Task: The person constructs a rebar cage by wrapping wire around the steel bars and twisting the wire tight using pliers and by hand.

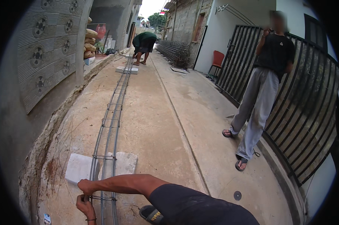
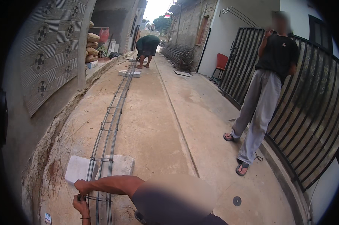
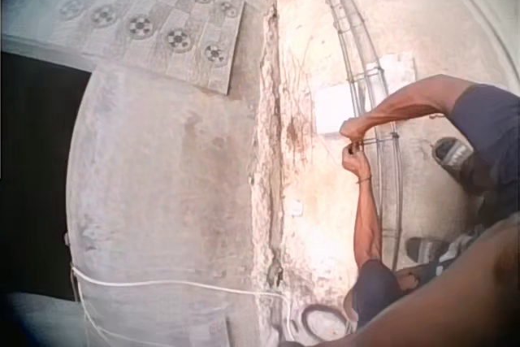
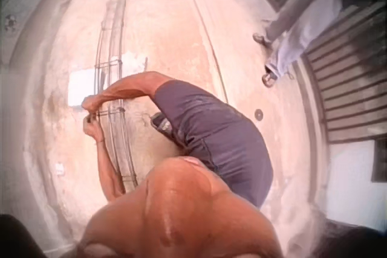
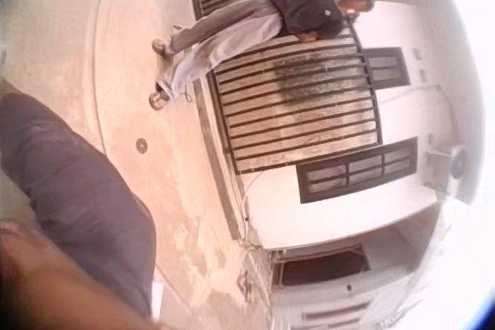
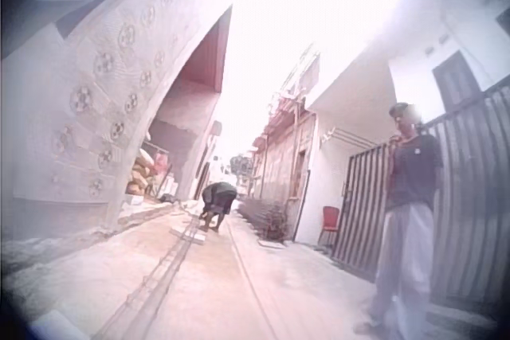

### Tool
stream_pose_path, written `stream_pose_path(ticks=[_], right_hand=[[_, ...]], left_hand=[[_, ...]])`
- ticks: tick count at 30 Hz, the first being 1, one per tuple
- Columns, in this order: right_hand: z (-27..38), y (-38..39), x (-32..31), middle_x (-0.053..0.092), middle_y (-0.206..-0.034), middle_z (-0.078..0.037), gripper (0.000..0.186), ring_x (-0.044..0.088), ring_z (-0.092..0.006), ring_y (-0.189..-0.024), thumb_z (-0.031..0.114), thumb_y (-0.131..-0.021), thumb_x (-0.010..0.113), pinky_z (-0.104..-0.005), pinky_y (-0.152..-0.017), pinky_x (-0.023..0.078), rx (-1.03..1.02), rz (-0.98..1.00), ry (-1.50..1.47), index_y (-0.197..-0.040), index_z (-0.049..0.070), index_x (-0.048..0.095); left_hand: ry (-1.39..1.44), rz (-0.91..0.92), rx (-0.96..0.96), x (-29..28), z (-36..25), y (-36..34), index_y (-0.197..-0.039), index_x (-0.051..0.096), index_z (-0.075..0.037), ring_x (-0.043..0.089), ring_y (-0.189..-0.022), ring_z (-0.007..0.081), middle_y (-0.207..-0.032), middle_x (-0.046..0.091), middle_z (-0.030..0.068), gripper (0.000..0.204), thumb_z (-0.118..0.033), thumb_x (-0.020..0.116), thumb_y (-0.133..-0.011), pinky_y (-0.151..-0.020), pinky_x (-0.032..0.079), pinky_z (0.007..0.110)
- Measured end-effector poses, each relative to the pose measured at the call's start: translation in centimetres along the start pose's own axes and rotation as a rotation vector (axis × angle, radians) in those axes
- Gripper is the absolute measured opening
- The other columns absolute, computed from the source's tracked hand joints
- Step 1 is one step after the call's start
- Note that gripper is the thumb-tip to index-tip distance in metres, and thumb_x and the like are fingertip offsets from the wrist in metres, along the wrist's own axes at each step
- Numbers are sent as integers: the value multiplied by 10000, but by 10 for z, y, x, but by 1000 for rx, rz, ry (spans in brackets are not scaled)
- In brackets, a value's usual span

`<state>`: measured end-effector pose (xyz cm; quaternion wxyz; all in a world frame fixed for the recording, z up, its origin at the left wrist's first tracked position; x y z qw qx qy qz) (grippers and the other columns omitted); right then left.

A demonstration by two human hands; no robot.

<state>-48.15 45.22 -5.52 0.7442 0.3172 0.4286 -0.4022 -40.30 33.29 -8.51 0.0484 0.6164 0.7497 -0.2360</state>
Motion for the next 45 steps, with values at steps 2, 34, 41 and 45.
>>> stream_pose_path(ticks=[2,34,41,45], right_hand=[[26,-14,5,678,-867,-268,197,682,-386,-864,85,-651,711,-401,-752,550,20,19,13,-794,-50,701],[48,4,-24,680,-945,-272,355,679,-390,-904,167,-616,751,-407,-782,554,14,25,36,-897,-37,680],[14,26,-25,668,-880,-225,346,647,-402,-902,106,-584,742,-442,-773,525,-24,-210,-180,-892,-17,640],[-31,33,-45,659,-841,-218,224,630,-406,-853,33,-596,646,-454,-732,509,93,-441,-152,-816,-8,630]], left_hand=[[-114,-70,171,-13,24,6,-824,596,78,598,-729,319,-761,623,176,88,37,647,-765,-706,476,381],[106,368,394,-16,46,-50,-826,600,99,607,-675,266,-710,618,172,153,39,544,-696,-597,452,388],[-376,565,755,-38,-6,-47,-836,589,38,565,-780,432,-821,593,226,120,-35,578,-741,-685,441,504],[-792,841,676,-17,-31,-48,-1069,626,-1,602,-954,404,-1000,639,228,253,-113,583,-846,-823,493,476]])
Point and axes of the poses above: each hand's wrist, its own y-axis away from the middle knuckle, its own x-axis out of the palm, z = x × y, the point moved 2 cm from there along -y, towards the middle knuckle
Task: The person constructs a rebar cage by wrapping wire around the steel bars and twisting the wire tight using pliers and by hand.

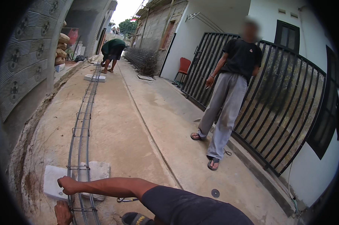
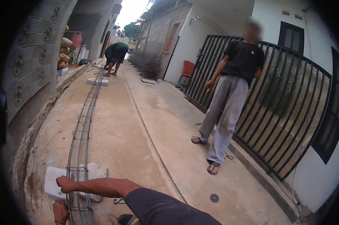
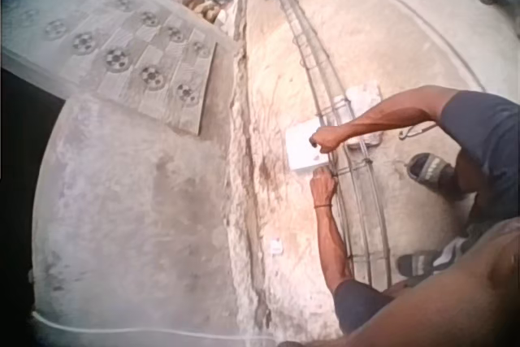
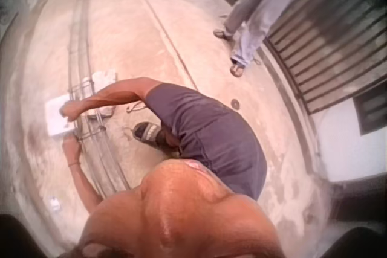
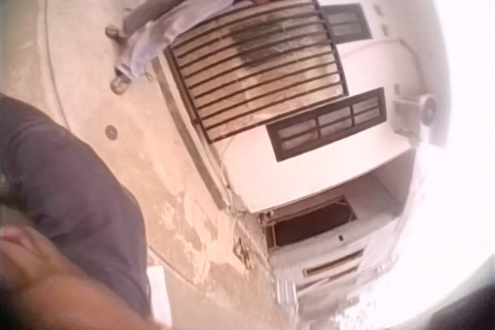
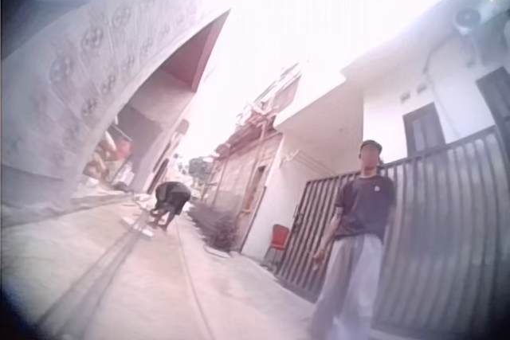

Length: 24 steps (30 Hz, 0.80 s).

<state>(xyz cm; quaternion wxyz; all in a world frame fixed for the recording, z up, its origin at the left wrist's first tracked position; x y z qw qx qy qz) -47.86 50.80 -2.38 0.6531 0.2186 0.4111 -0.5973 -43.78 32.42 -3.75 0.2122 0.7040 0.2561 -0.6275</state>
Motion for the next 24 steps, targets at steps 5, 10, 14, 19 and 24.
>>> stream_pose_path(ticks=[5,10,14,19,24], right_hand=[[-42,13,-14,660,-768,-224,114,645,-405,-777,30,-590,631,-470,-668,505,2,142,181,-698,-9,635],[-36,27,-6,651,-696,-215,97,656,-390,-721,61,-570,653,-445,-643,515,35,153,71,-633,-12,643],[-52,31,-19,674,-722,-192,147,667,-369,-729,96,-578,681,-416,-651,526,27,281,64,-691,3,698],[-26,32,-6,691,-742,-172,182,676,-336,-722,124,-574,707,-408,-650,527,-77,346,64,-719,15,722],[-26,39,-1,691,-736,-165,172,675,-326,-708,123,-574,712,-403,-647,526,-50,392,52,-707,16,720]], left_hand=[[-44,-507,111,79,25,-23,-709,535,25,535,-712,426,-780,555,232,75,-34,580,-707,-652,367,498],[-32,-299,-26,59,32,-8,-702,551,7,538,-703,429,-713,564,225,117,-97,602,-724,-658,378,516],[135,-320,89,37,24,-15,-629,536,-1,545,-653,439,-632,542,227,179,-117,605,-747,-619,401,537],[231,-532,171,55,35,1,-572,518,18,535,-582,442,-588,528,238,247,-127,603,-753,-549,392,525],[512,-424,-209,75,37,-7,-526,458,67,536,-552,435,-532,495,268,317,-112,563,-766,-548,373,507]])
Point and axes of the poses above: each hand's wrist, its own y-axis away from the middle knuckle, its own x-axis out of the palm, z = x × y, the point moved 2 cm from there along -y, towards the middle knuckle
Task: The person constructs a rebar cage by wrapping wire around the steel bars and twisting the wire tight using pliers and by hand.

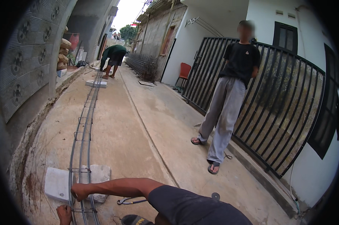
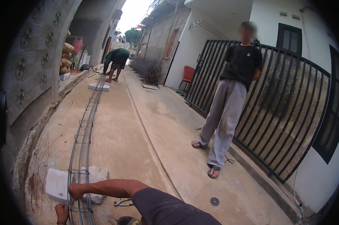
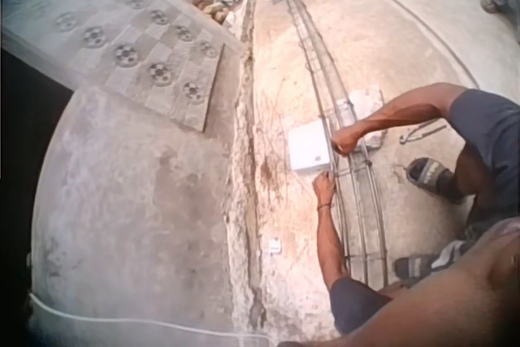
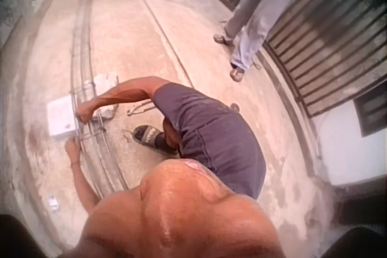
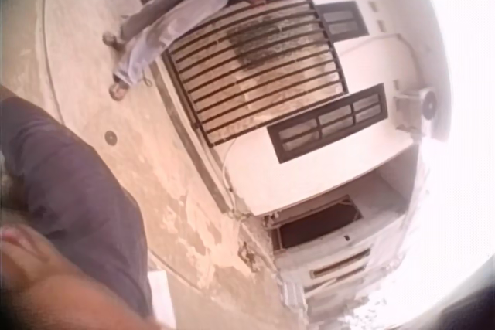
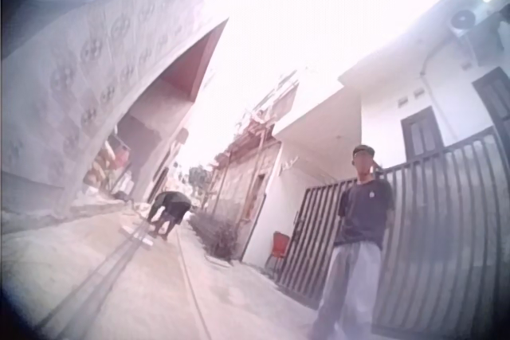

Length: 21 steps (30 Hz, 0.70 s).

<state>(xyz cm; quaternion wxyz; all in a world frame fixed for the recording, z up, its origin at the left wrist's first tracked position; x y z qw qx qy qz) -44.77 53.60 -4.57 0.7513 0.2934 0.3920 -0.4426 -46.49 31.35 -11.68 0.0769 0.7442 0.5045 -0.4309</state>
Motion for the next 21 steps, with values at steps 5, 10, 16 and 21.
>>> stream_pose_path(ticks=[5,10,16,21], right_hand=[[5,7,8,679,-738,-164,155,663,-340,-718,120,-588,698,-416,-651,518,-142,5,-7,-709,24,706],[-41,44,-9,680,-778,-162,126,662,-336,-744,118,-631,682,-419,-662,515,-62,4,121,-715,24,683],[-28,91,-23,679,-803,-156,180,673,-311,-761,132,-705,685,-403,-674,520,-3,-175,-150,-830,4,669],[-72,154,-26,687,-746,-161,178,695,-269,-742,155,-723,696,-365,-627,519,363,94,-238,-825,9,690]], left_hand=[[7,-32,-276,27,55,13,-626,505,85,575,-686,438,-685,555,290,276,-135,564,-781,-653,419,502],[134,-59,-567,49,25,-21,-708,519,116,603,-843,436,-819,583,332,303,-168,573,-799,-768,444,483],[353,-215,-760,70,101,-8,-798,504,122,553,-608,249,-680,570,222,210,-78,544,-753,-576,457,430],[65,164,-446,14,25,-9,-801,528,80,587,-563,291,-660,583,199,334,-216,680,-788,-524,456,436]])
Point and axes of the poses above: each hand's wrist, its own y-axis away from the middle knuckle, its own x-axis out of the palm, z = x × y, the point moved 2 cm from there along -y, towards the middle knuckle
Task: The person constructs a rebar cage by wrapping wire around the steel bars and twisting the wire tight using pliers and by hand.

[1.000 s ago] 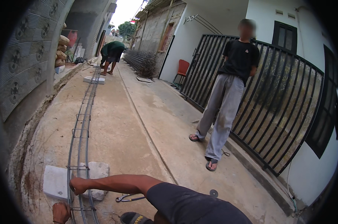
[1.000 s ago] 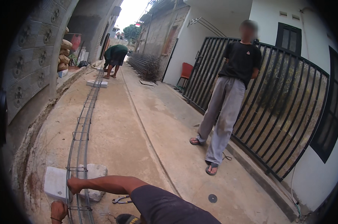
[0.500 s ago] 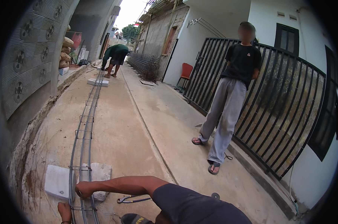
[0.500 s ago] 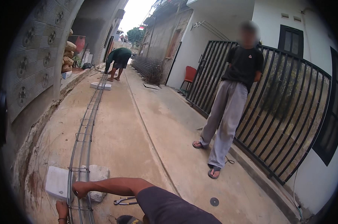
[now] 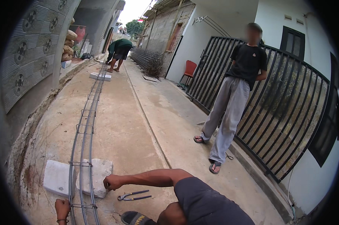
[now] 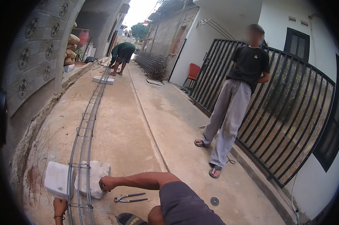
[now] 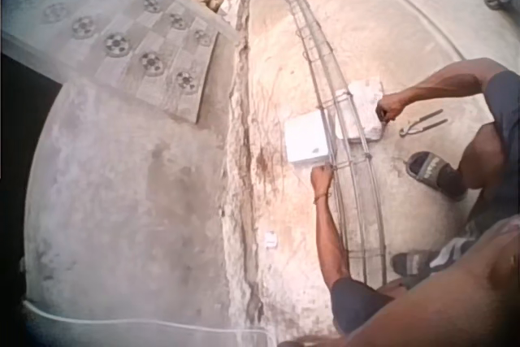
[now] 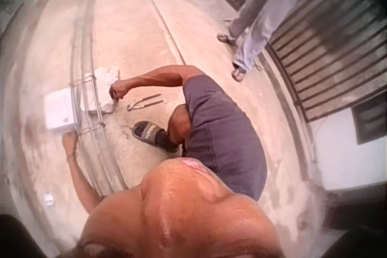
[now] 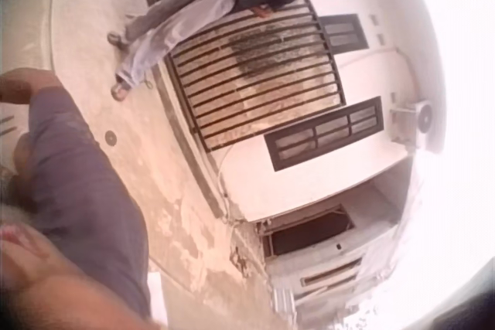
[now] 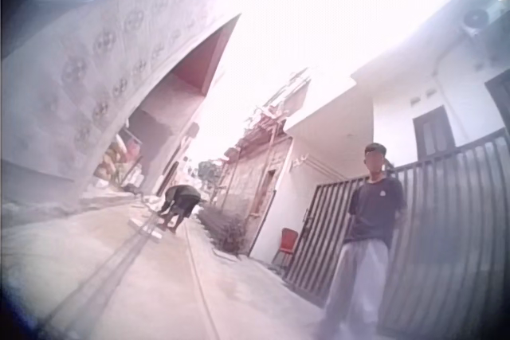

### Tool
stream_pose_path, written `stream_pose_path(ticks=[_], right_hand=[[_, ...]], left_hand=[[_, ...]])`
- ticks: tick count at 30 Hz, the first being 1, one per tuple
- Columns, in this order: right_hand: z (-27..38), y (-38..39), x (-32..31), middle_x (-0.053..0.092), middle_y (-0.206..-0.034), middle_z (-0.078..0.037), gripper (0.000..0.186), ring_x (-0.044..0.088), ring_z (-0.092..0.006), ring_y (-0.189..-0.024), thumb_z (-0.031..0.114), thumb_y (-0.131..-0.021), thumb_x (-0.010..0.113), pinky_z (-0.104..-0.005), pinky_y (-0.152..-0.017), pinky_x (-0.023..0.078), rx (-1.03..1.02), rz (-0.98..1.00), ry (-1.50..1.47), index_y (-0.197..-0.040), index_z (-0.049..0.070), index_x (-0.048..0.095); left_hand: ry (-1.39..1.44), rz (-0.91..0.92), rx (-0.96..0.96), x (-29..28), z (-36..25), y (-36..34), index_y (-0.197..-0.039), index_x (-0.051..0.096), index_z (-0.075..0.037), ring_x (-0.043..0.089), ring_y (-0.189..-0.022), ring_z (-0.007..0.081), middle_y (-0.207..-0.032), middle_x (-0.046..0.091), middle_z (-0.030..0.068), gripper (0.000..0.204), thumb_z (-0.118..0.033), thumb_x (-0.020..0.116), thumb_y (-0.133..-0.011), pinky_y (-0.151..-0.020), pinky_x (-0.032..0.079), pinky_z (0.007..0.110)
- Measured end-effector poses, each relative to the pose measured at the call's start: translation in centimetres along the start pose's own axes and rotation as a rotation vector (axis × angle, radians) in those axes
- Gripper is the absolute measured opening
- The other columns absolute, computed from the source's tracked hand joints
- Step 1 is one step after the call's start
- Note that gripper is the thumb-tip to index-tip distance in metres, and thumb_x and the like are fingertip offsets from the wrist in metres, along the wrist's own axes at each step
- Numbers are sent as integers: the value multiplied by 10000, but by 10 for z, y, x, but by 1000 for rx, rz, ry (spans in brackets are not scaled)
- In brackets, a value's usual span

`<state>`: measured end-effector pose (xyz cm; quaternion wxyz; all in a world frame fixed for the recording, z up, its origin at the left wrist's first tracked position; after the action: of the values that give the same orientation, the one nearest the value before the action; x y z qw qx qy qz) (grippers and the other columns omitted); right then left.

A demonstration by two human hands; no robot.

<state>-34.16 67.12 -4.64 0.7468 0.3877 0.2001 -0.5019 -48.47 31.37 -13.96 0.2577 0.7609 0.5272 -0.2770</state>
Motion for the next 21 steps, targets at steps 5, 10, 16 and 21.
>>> stream_pose_path(ticks=[5,10,16,21], right_hand=[[-80,9,44,668,-712,-201,183,648,-395,-703,194,-628,682,-459,-652,511,47,50,367,-684,21,700],[-86,22,71,644,-983,-257,589,633,-414,-945,331,-650,802,-456,-801,515,151,199,459,-1058,-32,580],[-105,28,88,591,-1084,-289,768,611,-424,-1021,382,-598,864,-447,-884,506,60,273,603,-1133,-49,521],[-108,31,100,577,-1042,-293,776,605,-417,-1005,405,-583,869,-443,-879,499,-26,265,628,-1102,-62,529]], left_hand=[[-91,-182,621,-56,-70,59,-692,558,-12,514,-891,397,-647,489,148,331,-260,774,-652,-781,408,467],[-220,-52,752,-70,-69,75,-1228,593,-28,514,-1199,396,-1280,567,211,355,-52,563,-875,-1015,432,431],[-421,6,886,-60,-58,55,-1234,590,-34,484,-1261,371,-1375,527,156,385,21,524,-859,-1054,405,442],[-551,-84,1085,-60,-47,52,-1205,600,-18,496,-1249,367,-1356,541,165,379,25,509,-840,-1059,403,467]])
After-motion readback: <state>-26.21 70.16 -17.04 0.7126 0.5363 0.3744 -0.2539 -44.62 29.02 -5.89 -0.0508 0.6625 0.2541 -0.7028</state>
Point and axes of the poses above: each hand's wrist, its own y-axis away from the middle knuckle, its own x-axis out of the palm, z = x × y, the point moved 2 cm from there along -y, towards the middle knuckle
